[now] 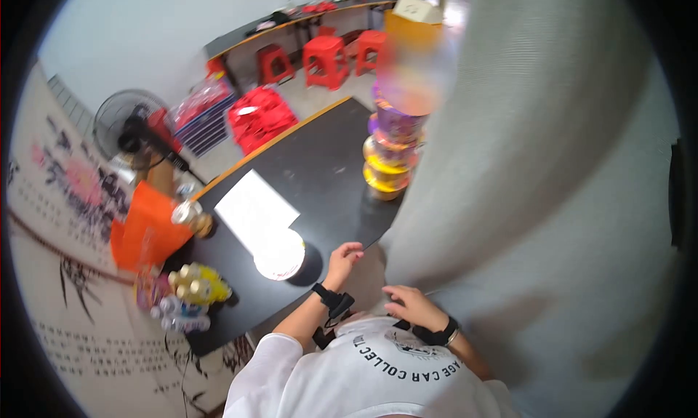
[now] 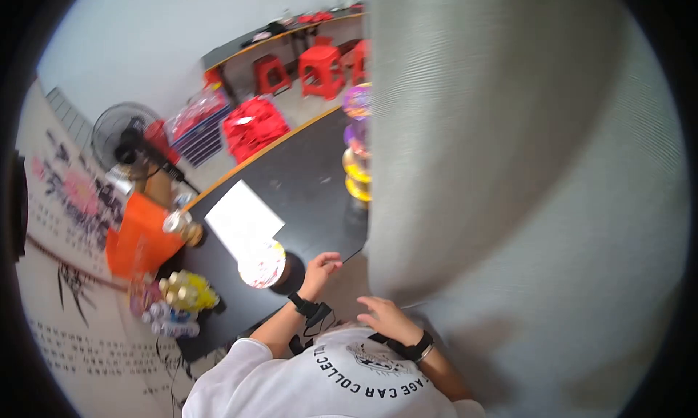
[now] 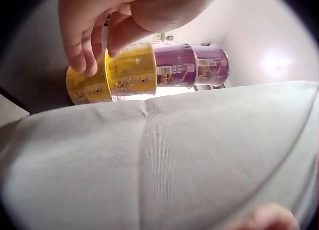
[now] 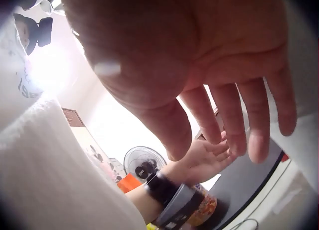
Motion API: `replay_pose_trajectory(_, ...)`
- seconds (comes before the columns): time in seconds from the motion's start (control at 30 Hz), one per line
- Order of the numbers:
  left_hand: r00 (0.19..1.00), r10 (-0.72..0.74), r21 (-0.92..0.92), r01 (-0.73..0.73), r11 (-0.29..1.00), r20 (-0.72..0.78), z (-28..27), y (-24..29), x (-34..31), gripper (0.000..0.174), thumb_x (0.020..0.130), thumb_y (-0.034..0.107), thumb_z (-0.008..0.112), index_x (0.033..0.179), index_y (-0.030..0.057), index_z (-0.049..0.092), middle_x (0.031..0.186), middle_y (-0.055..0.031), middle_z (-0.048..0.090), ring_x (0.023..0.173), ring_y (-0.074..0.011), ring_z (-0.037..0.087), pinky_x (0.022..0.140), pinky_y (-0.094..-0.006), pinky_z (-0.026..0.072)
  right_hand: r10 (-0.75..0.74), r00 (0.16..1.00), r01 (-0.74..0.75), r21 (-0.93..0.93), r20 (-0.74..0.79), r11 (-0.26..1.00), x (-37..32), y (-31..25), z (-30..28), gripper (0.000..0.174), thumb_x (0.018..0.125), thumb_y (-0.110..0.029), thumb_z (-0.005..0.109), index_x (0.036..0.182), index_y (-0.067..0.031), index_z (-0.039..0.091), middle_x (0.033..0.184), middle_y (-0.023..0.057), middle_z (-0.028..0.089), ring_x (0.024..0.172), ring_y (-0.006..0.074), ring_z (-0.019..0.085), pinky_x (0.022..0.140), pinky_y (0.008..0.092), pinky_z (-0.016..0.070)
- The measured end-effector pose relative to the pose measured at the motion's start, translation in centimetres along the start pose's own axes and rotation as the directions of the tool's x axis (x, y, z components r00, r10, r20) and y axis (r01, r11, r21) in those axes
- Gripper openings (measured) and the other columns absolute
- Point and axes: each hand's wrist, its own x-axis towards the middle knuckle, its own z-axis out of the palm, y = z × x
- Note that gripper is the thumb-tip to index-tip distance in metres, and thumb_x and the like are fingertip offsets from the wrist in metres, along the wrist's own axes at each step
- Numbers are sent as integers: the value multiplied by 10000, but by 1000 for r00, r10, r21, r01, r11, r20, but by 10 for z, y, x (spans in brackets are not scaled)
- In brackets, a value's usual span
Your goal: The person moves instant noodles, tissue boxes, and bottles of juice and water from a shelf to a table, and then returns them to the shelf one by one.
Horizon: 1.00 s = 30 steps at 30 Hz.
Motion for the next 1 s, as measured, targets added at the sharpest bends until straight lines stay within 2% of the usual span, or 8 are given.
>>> replay_pose_trajectory(0.2, 957, 130, 205, -78, 976, -259, -100, -13, -83, 357, 700, -141, 337, 889, -33, 620, 872, -96, 633, 807, -146, 585, 749, -251, 475, -97, 979, 55, 223, 181, 973, 73, 24, 41, 438, 787, -192, 665, 1153, 18, 552, 1065, 186, 622, 828, 234, 635, 771, 324, 497)
replay_pose_trajectory(0.3, 935, 97, 214, -23, 976, -340, -159, -25, -87, 353, 691, -142, 384, 940, -28, 607, 928, -106, 627, 776, -148, 573, 710, -250, 467, -36, 992, 27, 75, 124, 997, 122, 26, 69, 513, 777, -181, 669, 1220, 12, 496, 1106, 200, 604, 905, 259, 629, 815, 331, 485)
replay_pose_trajectory(0.37, 828, -40, 63, 91, 994, -559, -175, -24, -83, 465, 682, -146, 437, 1119, -24, 542, 1087, -115, 584, 812, -156, 561, 692, -255, 460, -16, 994, 13, 34, 106, 999, 156, 37, 89, 570, 767, -158, 669, 1266, 4, 444, 1142, 214, 582, 973, 276, 605, 848, 341, 468)
replay_pose_trajectory(0.5, 909, 2, 49, 20, 999, -417, -184, -12, -70, 688, 689, -143, 493, 1338, 53, 375, 1279, -75, 470, 998, -177, 519, 740, -256, 452, 101, 988, -109, 66, 119, 992, 198, 31, 121, 716, 744, -49, 635, 1374, -34, 296, 1230, 244, 514, 1155, 323, 504, 944, 354, 404)
replay_pose_trajectory(0.6, 956, -45, -34, 37, 999, -290, -178, -1, -61, 698, 679, -154, 501, 1330, 75, 393, 1277, -62, 477, 1043, -189, 513, 764, -271, 455, 79, 977, -97, 84, 196, 992, 203, 14, 126, 751, 730, 16, 592, 1400, -56, 260, 1256, 244, 492, 1198, 325, 464, 978, 345, 375)
replay_pose_trajectory(0.77, 980, -15, 143, 44, 989, -196, -169, 16, -59, 583, 723, -71, 628, 1271, 45, 467, 1187, -59, 549, 1049, -205, 540, 859, -321, 458, 36, 997, -24, 175, -67, 984, 187, 38, 138, 710, 737, 33, 598, 1384, -102, 342, 1169, 151, 547, 1023, 223, 552, 872, 297, 436)
replay_pose_trajectory(0.87, 1000, 14, 329, -9, 944, -12, -175, 13, -47, 526, 758, 15, 663, 1254, 36, 488, 1159, -62, 568, 1040, -186, 540, 873, -319, 447, 156, 979, -143, 107, -131, 984, 153, 10, 98, 615, 738, 19, 597, 1323, -46, 419, 1151, 170, 537, 1077, 259, 535, 912, 309, 427)
replay_pose_trajectory(1.0, 980, 35, 136, -63, 989, 198, -135, 49, -55, 484, 786, 46, 643, 1245, 20, 491, 1152, -67, 576, 1027, -162, 541, 900, -313, 422, 7, 904, 97, 220, -428, 971, 95, -6, 72, 492, 789, -42, 618, 1261, -21, 479, 1178, 125, 508, 1059, 225, 536, 894, 317, 454)
